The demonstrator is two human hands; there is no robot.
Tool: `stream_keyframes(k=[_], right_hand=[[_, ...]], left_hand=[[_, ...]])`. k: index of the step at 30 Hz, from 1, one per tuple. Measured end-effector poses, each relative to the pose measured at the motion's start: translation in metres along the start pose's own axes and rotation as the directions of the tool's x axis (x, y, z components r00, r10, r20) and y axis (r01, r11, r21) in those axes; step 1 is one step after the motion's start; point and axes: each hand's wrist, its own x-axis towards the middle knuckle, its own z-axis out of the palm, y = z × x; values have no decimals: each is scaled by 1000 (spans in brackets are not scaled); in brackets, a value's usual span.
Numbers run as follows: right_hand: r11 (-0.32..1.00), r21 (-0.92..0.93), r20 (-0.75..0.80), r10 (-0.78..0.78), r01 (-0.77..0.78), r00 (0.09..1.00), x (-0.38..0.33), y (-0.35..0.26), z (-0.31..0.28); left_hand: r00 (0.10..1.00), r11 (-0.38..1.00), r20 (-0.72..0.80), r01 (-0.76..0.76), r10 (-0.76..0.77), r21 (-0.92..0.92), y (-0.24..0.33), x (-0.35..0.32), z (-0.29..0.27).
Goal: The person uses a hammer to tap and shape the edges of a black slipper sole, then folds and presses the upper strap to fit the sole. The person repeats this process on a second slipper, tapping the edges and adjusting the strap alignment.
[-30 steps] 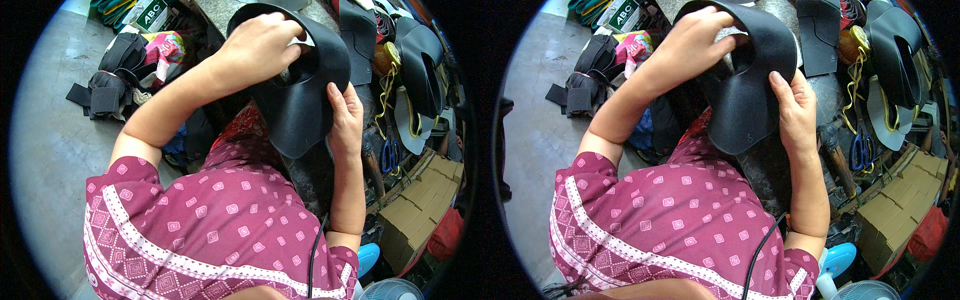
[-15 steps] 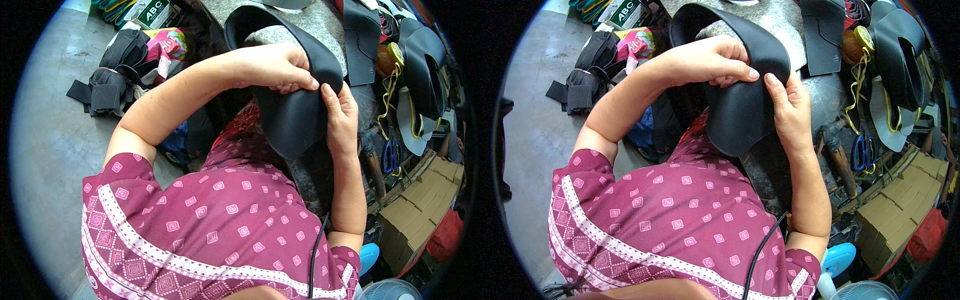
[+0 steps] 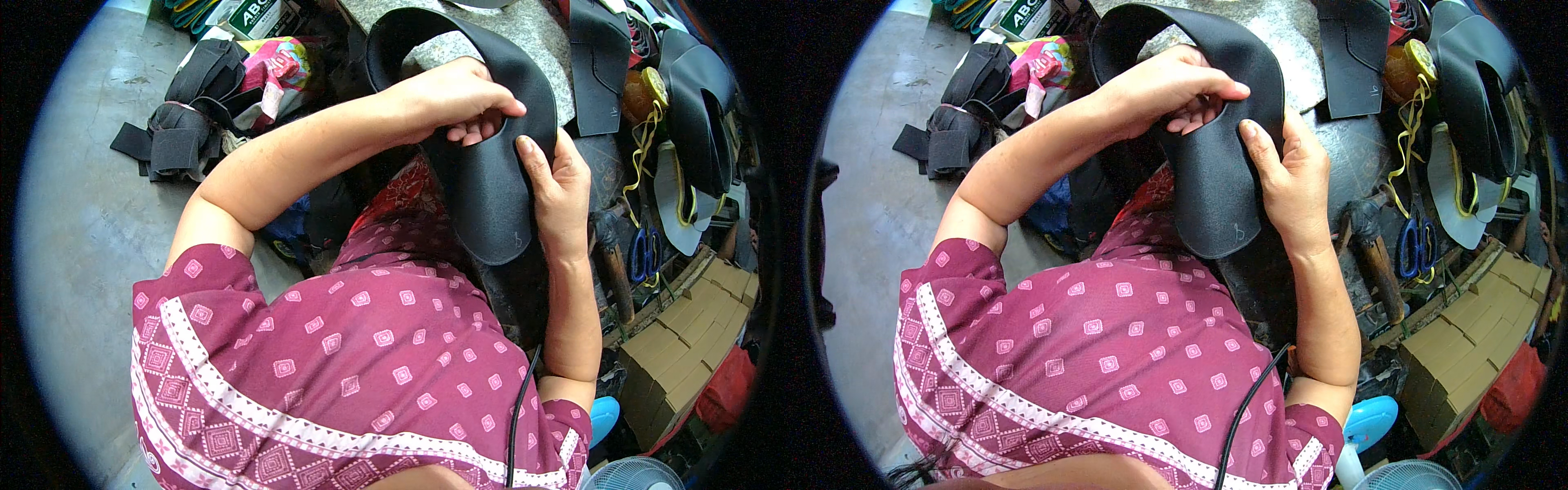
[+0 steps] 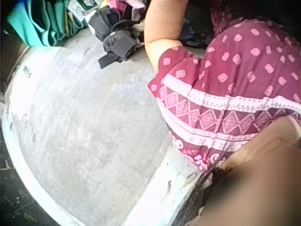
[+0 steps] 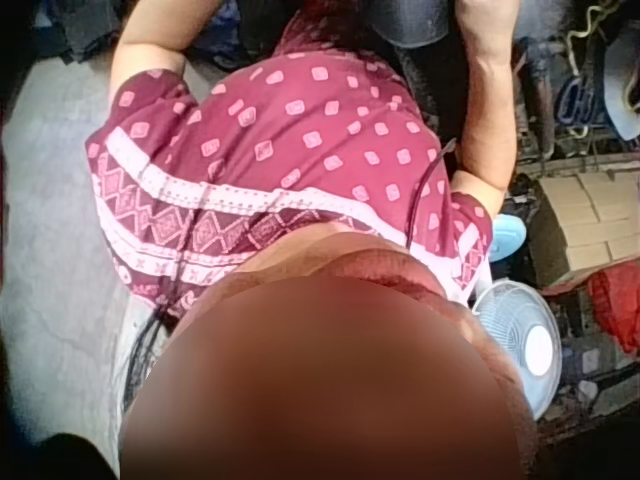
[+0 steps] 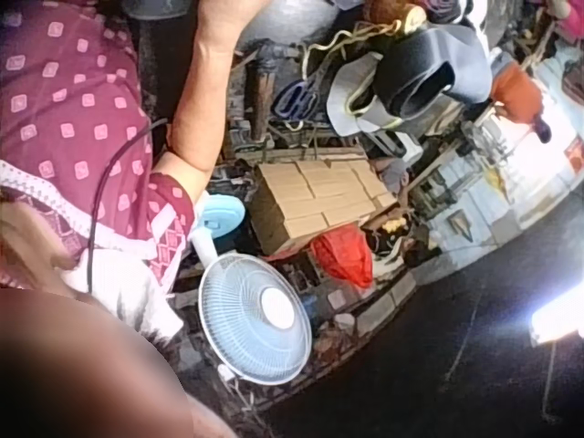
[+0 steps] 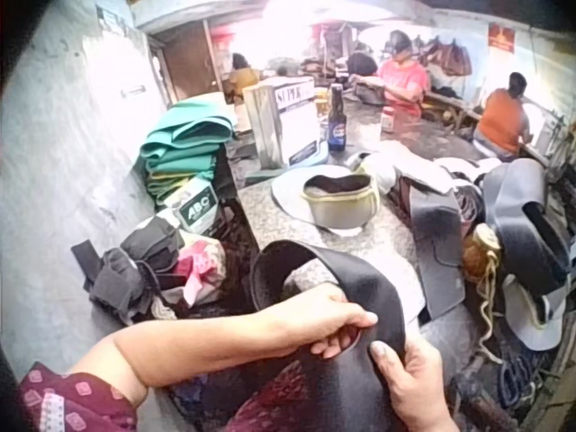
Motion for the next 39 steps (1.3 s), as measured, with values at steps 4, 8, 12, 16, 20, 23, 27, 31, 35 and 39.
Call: stream_keyframes(k=[4,8,12,16,20,23,27,31,35,39], right_hand=[[1000,17,-9,-6,6,1000,2,-5,-2],[994,104,-51,48,-42,998,8,-9,-14],[992,114,-79,62,-53,995,7,-7,-22],[990,107,-58,100,-93,993,6,-8,-24],[932,316,-168,238,-176,957,8,-19,-31],[894,385,108,201,-227,974,6,-26,-35],[935,243,-86,288,-260,954,2,-23,-29],[940,260,-164,270,-222,949,6,-20,-27],[909,348,-182,307,-231,934,5,-20,-23],[959,171,-217,261,-227,940,3,-16,-19]], left_hand=[[999,991,-27,34,-38,-128,3,1,-1],[951,928,166,-294,261,228,9,-7,-6],[887,798,420,-390,191,460,10,-14,-6],[867,888,496,-254,35,382,6,-11,-4],[937,952,325,-209,130,222,1,-5,-4],[990,985,-39,-127,132,115,-2,5,-4],[980,963,73,-197,187,186,-6,6,-6],[966,911,206,-222,156,349,-5,3,-12],[967,926,180,-229,181,301,0,2,-11],[943,839,269,-305,198,451,4,0,-11]])
